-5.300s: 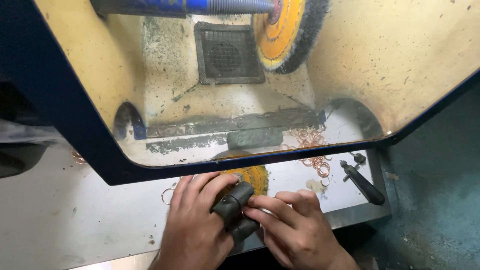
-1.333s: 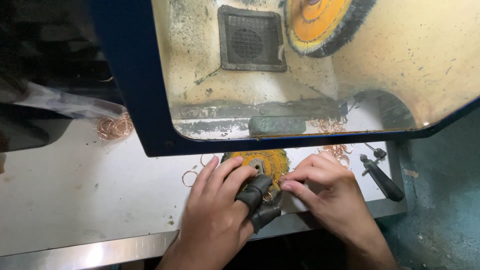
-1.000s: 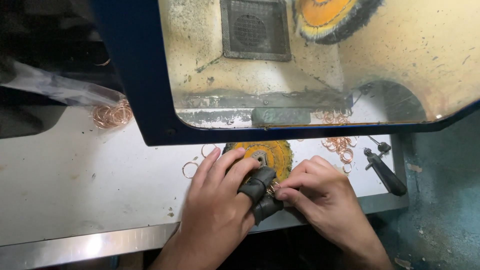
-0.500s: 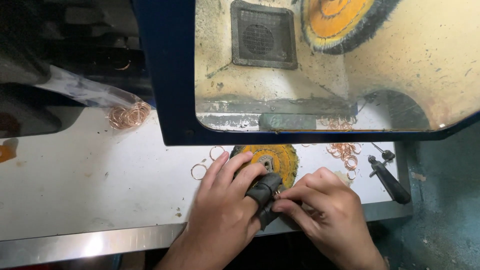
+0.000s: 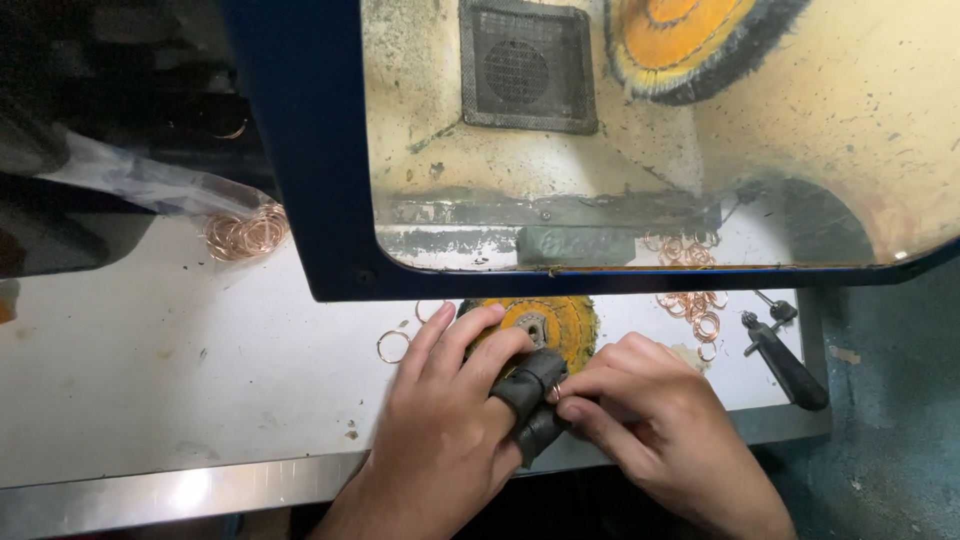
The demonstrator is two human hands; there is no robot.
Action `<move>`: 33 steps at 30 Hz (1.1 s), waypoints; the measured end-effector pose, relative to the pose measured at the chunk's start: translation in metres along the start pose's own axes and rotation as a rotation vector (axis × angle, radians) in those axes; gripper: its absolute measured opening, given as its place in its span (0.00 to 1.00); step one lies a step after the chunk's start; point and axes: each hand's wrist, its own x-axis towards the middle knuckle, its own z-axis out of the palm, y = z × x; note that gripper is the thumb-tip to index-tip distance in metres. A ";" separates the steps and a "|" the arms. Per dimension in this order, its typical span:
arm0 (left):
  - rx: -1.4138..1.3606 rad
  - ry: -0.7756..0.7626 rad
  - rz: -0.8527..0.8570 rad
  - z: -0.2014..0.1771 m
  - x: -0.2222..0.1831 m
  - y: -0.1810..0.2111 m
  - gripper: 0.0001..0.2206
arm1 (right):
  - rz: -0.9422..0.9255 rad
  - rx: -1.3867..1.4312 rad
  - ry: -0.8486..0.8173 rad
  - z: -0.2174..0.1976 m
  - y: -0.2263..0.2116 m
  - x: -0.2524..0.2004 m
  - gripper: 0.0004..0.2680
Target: The person is polishing small metal rings using a hand-held rotary tool and a stationary polishing wheel inside a protective box.
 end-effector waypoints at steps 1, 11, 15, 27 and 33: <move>0.001 0.000 -0.003 0.000 0.000 0.000 0.11 | -0.002 0.001 -0.002 0.001 -0.002 0.001 0.07; 0.031 0.020 0.015 0.002 -0.002 -0.001 0.11 | 0.047 0.029 -0.036 0.002 -0.003 0.003 0.07; 0.017 0.047 0.016 0.002 0.000 0.000 0.12 | 0.045 0.045 -0.055 -0.001 -0.005 0.007 0.08; -0.055 -0.015 -0.020 0.001 0.000 0.000 0.10 | 0.268 0.151 0.180 0.003 0.008 0.002 0.08; -0.021 0.029 -0.010 0.002 0.002 -0.001 0.11 | 0.319 0.263 0.174 0.014 0.012 0.007 0.09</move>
